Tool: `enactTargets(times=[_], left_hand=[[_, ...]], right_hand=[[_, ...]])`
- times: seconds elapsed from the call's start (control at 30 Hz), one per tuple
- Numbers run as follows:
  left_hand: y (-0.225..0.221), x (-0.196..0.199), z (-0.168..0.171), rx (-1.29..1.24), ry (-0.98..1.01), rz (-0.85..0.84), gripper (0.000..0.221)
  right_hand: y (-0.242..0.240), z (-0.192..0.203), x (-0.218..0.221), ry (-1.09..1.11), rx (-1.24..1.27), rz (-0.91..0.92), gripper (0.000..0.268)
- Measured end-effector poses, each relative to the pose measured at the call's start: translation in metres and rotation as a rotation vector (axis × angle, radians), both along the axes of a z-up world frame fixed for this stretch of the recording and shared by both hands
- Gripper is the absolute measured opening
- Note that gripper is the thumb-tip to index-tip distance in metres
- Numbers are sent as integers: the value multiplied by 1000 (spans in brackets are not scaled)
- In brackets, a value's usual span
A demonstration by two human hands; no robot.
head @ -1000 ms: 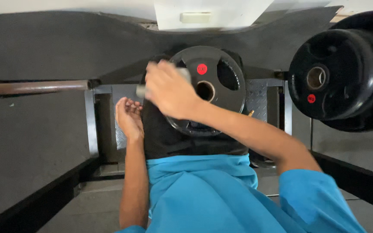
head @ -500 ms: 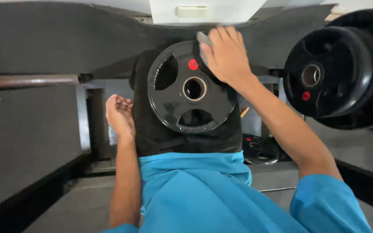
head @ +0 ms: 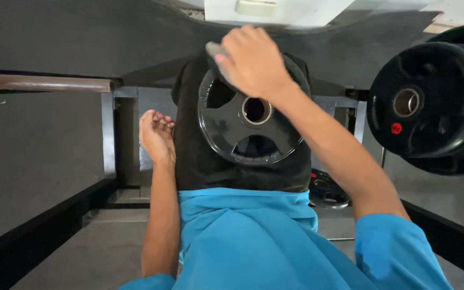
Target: The person lies on their back under a car lift and scrubs a black weight plate with a grey sponge. They then use a black cloth to wipe the plate and a wooden-handled brush to clean the edges and center hole.
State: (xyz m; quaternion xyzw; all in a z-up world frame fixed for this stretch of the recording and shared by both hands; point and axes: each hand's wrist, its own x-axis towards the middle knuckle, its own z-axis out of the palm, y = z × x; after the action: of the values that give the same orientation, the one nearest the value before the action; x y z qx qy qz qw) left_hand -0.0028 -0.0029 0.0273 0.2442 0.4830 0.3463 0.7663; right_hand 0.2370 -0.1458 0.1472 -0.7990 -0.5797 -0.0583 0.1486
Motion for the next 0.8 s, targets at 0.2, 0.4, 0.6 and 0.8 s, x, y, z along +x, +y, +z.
enactTargets(times=[0.2, 0.4, 0.6, 0.8], left_hand=[[2, 3, -5, 6, -41, -19, 6], [8, 4, -12, 9, 57, -57, 3], [11, 1, -28, 51, 111, -107, 11], [14, 1, -32, 55, 107, -127, 12]], right_hand=[[-57, -5, 8, -21, 109, -172, 38], [-106, 2, -32, 62, -56, -559, 20], [-123, 8, -53, 156, -176, -727, 25], [-135, 34, -89, 358, -385, -809, 36]])
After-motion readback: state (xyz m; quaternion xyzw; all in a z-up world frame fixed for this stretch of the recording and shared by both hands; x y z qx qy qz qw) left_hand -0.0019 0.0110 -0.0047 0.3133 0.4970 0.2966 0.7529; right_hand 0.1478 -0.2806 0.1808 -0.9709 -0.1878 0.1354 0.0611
